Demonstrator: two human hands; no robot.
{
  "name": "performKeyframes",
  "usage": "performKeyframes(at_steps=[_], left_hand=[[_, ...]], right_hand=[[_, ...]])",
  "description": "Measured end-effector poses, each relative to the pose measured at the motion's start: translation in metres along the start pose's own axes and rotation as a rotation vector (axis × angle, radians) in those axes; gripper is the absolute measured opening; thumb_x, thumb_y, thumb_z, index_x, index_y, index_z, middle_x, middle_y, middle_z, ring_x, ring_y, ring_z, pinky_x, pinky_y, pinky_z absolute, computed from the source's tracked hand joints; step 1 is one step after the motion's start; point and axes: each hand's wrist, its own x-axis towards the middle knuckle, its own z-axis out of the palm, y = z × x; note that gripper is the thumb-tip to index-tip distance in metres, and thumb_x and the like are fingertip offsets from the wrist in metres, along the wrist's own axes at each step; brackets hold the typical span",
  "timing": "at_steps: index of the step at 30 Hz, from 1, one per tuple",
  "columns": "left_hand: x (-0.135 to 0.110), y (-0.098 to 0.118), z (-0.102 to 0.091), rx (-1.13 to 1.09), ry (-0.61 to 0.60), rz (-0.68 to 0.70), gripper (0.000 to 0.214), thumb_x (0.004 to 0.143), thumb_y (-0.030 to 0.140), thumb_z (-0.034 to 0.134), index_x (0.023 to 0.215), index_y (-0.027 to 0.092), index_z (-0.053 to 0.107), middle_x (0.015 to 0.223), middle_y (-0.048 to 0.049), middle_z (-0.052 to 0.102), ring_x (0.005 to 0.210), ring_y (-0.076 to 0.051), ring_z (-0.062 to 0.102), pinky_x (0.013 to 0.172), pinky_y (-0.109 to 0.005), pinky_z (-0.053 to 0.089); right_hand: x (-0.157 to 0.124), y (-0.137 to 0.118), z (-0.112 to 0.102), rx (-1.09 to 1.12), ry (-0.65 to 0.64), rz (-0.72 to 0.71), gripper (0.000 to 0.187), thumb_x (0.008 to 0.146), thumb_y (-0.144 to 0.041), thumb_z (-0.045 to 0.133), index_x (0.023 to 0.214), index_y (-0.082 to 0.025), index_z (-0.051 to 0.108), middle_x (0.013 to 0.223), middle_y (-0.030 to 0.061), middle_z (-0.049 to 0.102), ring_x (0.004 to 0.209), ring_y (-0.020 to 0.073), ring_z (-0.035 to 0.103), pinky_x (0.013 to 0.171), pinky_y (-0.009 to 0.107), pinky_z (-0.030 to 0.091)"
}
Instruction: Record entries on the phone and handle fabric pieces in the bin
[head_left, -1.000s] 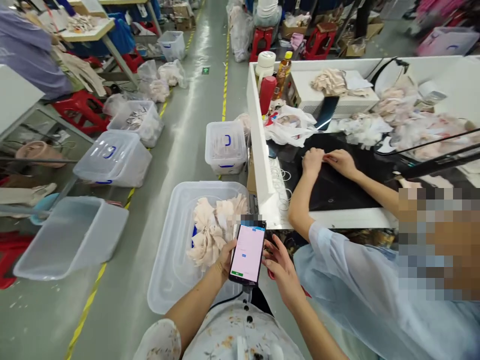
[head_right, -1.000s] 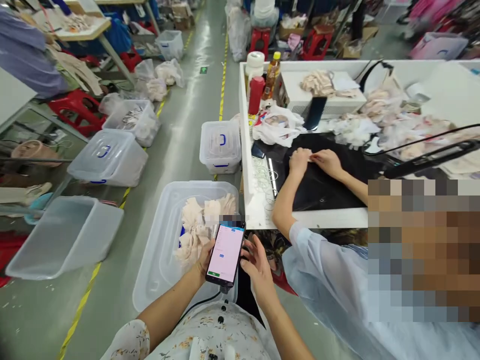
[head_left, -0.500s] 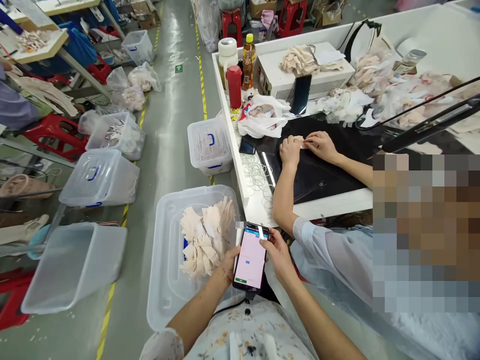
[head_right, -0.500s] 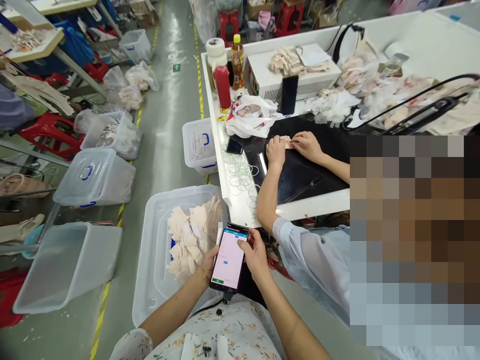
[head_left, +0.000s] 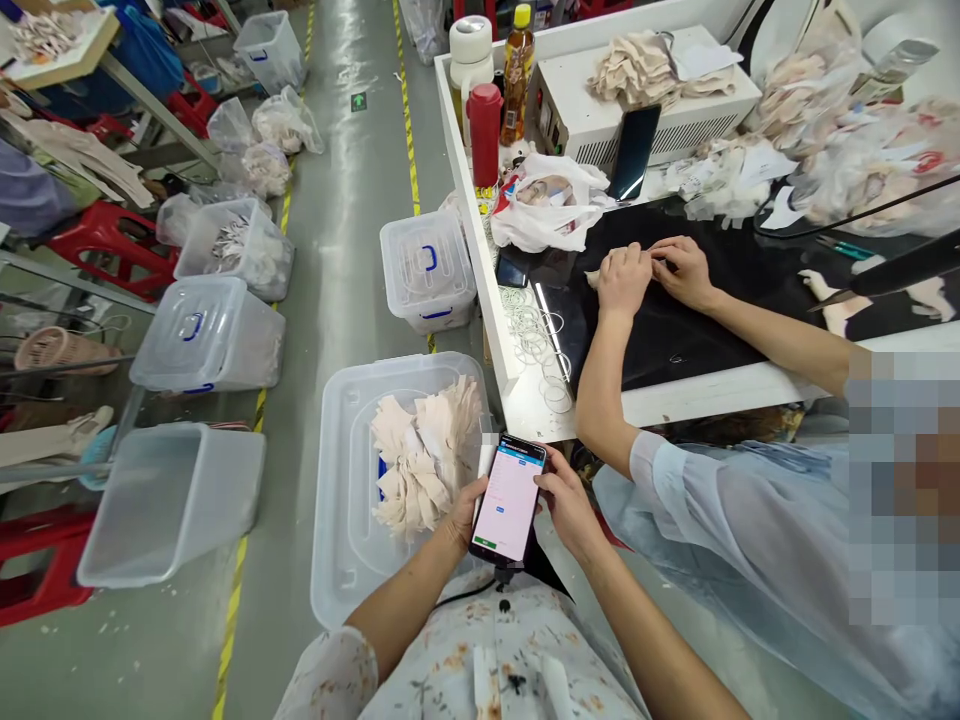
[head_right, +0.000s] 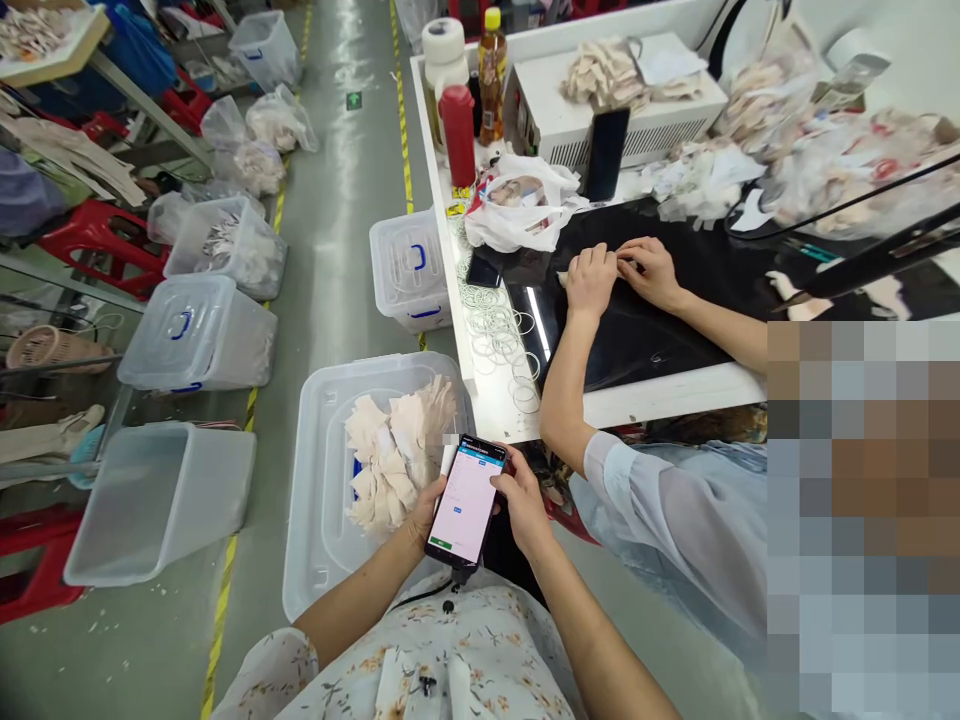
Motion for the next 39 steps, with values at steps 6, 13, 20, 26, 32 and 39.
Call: performKeyframes(at_steps=[6,13,20,26,32,39], left_hand=[[-0.009,-0.003,-0.001,0.035,-0.099,0.011,0.076,0.068,0.049,0.066,0.125,0.002,0.049,0.104,-0.0220,0.067,0.095,-0.033,0.064,0.084,-0.041,0.044],[-0.008,-0.016,-0.011,0.005,0.013,0.013,0.052,0.066,0.040,0.070,0.103,0.004,0.063,0.089,-0.0170,0.071,0.082,-0.026,0.068,0.078,-0.033,0.046],[-0.001,-0.022,-0.015,0.022,0.074,0.031,0.043,0.068,0.035,0.070,0.097,0.005,0.065,0.086,-0.0148,0.072,0.076,-0.024,0.068,0.075,-0.032,0.048],[0.008,-0.023,-0.018,0.060,0.095,0.039,0.028,0.076,0.025,0.059,0.091,0.003,0.067,0.082,-0.0122,0.072,0.073,-0.023,0.067,0.075,-0.033,0.049],[0.015,-0.018,-0.001,0.067,0.020,0.021,0.054,0.066,0.034,0.070,0.108,0.003,0.061,0.096,-0.0189,0.070,0.090,-0.030,0.065,0.090,-0.043,0.042],[-0.001,-0.008,0.032,0.028,-0.046,0.030,0.064,0.063,0.036,0.071,0.115,0.001,0.056,0.099,-0.0204,0.069,0.095,-0.032,0.064,0.094,-0.044,0.040]], right_hand=[[-0.005,0.003,-0.001,-0.050,-0.082,-0.011,0.058,0.059,-0.023,0.054,0.116,-0.023,0.046,0.084,0.0017,0.058,0.059,0.0133,0.047,0.039,0.019,0.033],[0.000,0.014,-0.001,-0.310,0.060,-0.059,0.048,0.067,-0.042,0.063,0.108,-0.021,0.049,0.074,0.0008,0.058,0.051,0.0141,0.049,0.039,0.022,0.036],[0.011,0.016,-0.010,-0.513,0.141,-0.162,0.038,0.068,-0.043,0.062,0.097,-0.020,0.054,0.087,0.0028,0.062,0.072,0.0188,0.056,0.064,0.029,0.045],[0.018,0.013,-0.010,-0.662,0.264,-0.200,0.036,0.067,-0.046,0.064,0.091,-0.021,0.054,0.081,0.0020,0.062,0.075,0.0209,0.056,0.071,0.032,0.043],[0.017,0.002,-0.017,-0.319,0.133,-0.129,0.038,0.069,-0.040,0.056,0.102,-0.021,0.057,0.079,0.0017,0.062,0.068,0.0184,0.056,0.058,0.027,0.043],[0.002,-0.008,-0.027,0.002,-0.008,0.008,0.067,0.056,-0.024,0.048,0.123,-0.024,0.045,0.077,-0.0006,0.055,0.059,0.0149,0.050,0.040,0.020,0.033]])
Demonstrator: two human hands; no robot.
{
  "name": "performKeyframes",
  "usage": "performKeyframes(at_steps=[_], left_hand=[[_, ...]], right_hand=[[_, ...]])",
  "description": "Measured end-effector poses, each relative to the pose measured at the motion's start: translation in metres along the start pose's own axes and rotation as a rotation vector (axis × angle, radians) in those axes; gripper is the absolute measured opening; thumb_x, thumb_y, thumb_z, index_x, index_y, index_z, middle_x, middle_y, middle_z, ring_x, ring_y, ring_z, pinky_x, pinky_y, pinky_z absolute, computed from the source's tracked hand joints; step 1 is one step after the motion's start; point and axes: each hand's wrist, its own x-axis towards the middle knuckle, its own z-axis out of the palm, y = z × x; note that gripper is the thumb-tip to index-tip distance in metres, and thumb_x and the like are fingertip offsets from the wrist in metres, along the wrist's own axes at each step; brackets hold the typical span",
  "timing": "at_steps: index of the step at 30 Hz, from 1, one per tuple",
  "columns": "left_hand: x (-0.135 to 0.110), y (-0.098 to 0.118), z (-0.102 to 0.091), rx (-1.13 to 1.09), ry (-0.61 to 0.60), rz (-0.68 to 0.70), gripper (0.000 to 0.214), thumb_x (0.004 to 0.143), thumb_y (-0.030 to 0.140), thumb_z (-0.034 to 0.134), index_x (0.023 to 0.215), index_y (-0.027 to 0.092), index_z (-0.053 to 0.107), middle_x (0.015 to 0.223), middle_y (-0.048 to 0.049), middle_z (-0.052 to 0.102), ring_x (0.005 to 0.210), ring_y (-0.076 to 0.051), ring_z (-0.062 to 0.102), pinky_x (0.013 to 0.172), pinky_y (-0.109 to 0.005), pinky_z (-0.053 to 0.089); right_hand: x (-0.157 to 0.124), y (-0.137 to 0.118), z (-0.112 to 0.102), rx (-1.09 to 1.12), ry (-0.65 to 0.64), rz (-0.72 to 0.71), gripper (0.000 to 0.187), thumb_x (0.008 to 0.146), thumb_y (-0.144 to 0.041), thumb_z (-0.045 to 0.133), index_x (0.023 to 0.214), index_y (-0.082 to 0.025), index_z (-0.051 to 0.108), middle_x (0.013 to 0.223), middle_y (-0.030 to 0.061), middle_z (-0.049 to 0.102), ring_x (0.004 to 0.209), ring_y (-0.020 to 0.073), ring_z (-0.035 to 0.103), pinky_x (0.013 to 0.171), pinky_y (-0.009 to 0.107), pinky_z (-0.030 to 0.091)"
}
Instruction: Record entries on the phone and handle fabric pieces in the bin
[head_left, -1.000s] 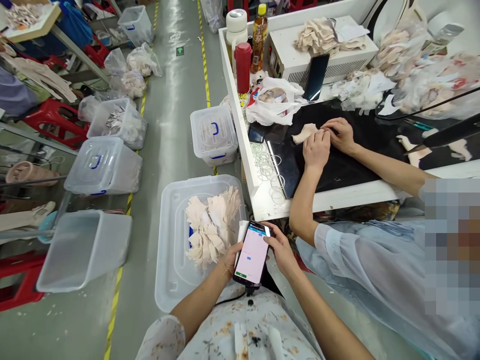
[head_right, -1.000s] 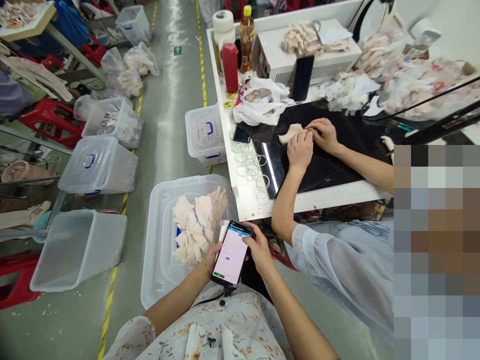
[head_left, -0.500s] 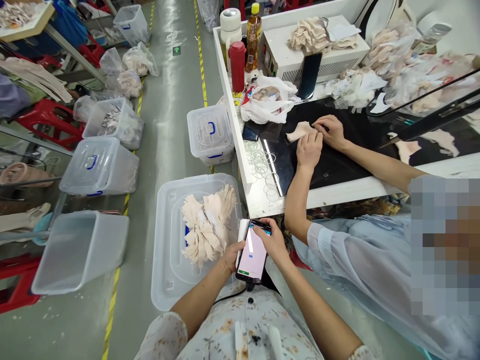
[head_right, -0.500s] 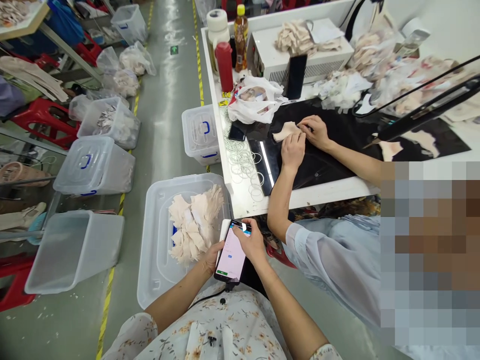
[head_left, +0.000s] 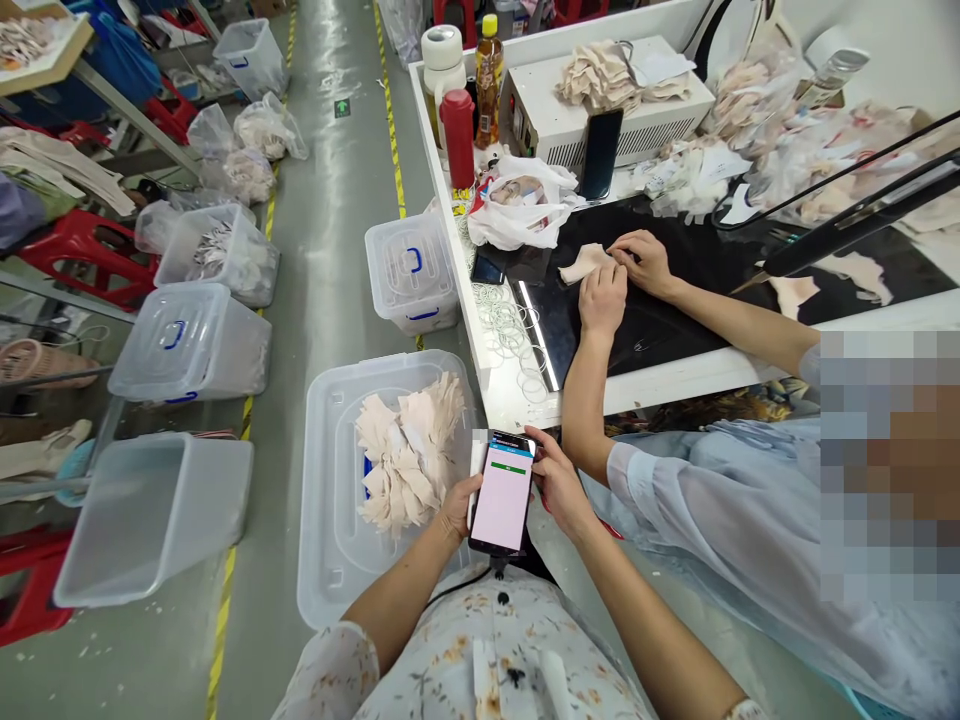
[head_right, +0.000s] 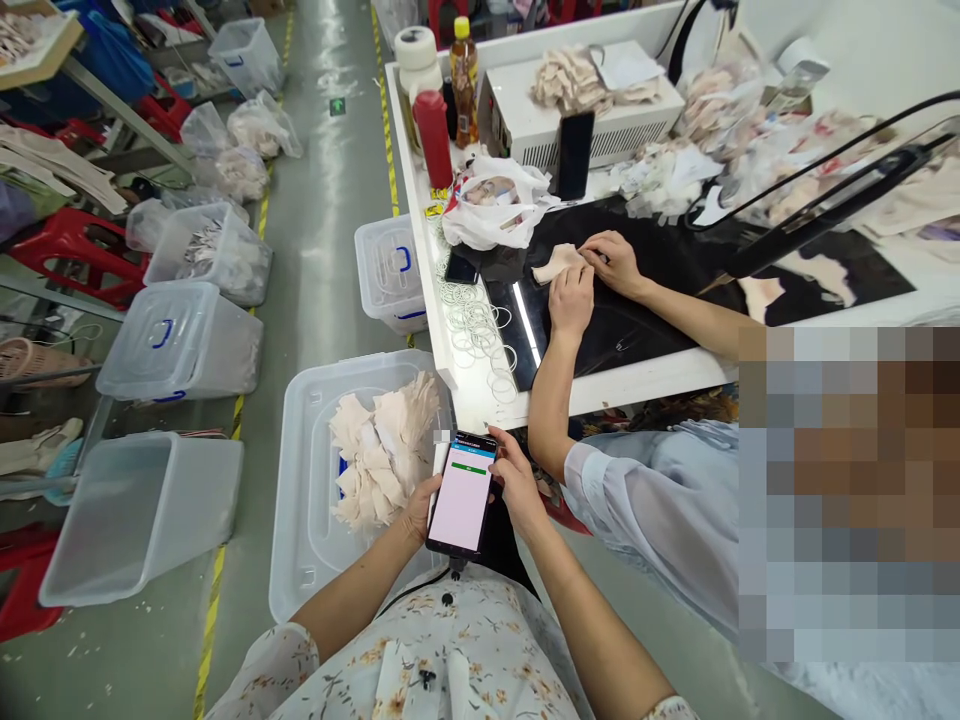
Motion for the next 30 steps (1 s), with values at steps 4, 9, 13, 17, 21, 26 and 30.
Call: performKeyframes(at_steps=[4,9,13,17,21,26,30], left_hand=[[0.060,0.035,0.108,-0.179,-0.043,0.101,0.041,0.071,0.021,0.064,0.108,0.003,0.061,0.088,-0.0151,0.071,0.076,-0.024,0.068,0.081,-0.036,0.049],[0.212,0.086,0.239,-0.269,-0.090,0.218,0.034,0.086,0.008,0.039,0.108,0.021,0.063,0.099,0.0065,0.069,0.077,-0.004,0.064,0.069,-0.011,0.045],[0.253,0.091,0.251,-0.269,-0.080,0.216,0.034,0.089,0.010,0.036,0.102,0.021,0.065,0.095,0.0075,0.068,0.071,-0.001,0.061,0.063,-0.009,0.043],[0.180,0.065,0.189,-0.220,0.009,0.129,0.029,0.087,0.033,0.052,0.109,0.016,0.058,0.107,-0.0061,0.062,0.087,-0.016,0.061,0.073,-0.034,0.054],[0.061,0.021,0.070,-0.142,0.135,0.020,0.036,0.086,0.039,0.052,0.111,0.015,0.056,0.112,-0.0075,0.059,0.097,-0.020,0.058,0.084,-0.041,0.050],[0.011,-0.011,-0.028,-0.074,0.178,-0.030,0.032,0.077,0.031,0.061,0.099,0.008,0.064,0.088,-0.0106,0.072,0.087,-0.025,0.066,0.088,-0.038,0.044],[0.027,-0.010,-0.035,-0.047,0.134,-0.024,0.036,0.072,0.030,0.064,0.101,0.008,0.064,0.088,-0.0130,0.072,0.082,-0.025,0.068,0.087,-0.038,0.045]], right_hand=[[-0.014,0.009,-0.004,-0.033,-0.048,-0.114,0.071,0.057,-0.022,0.053,0.128,-0.022,0.041,0.109,0.0050,0.057,0.095,0.0198,0.054,0.065,0.025,0.047],[-0.025,0.026,-0.001,-0.171,-0.033,-0.160,0.080,0.062,-0.026,0.063,0.134,-0.023,0.030,0.133,0.0075,0.044,0.122,0.0234,0.042,0.099,0.038,0.037],[-0.016,0.031,0.002,-0.202,0.046,-0.165,0.052,0.065,-0.031,0.062,0.114,-0.019,0.048,0.109,0.0067,0.060,0.101,0.0243,0.055,0.093,0.041,0.042],[-0.006,0.031,0.003,-0.249,0.080,-0.195,0.035,0.066,-0.035,0.061,0.096,-0.019,0.053,0.089,0.0034,0.062,0.085,0.0215,0.057,0.082,0.036,0.045],[0.000,0.032,0.003,-0.229,0.102,-0.192,0.032,0.065,-0.036,0.061,0.090,-0.018,0.052,0.084,0.0025,0.062,0.080,0.0198,0.057,0.074,0.032,0.046],[0.009,0.031,0.001,-0.244,0.166,-0.175,0.030,0.066,-0.039,0.062,0.084,-0.017,0.050,0.076,0.0016,0.061,0.072,0.0183,0.056,0.065,0.028,0.045],[0.013,0.025,-0.001,-0.223,0.165,-0.169,0.033,0.064,-0.040,0.064,0.084,-0.016,0.052,0.077,0.0022,0.061,0.072,0.0183,0.056,0.065,0.028,0.045]])
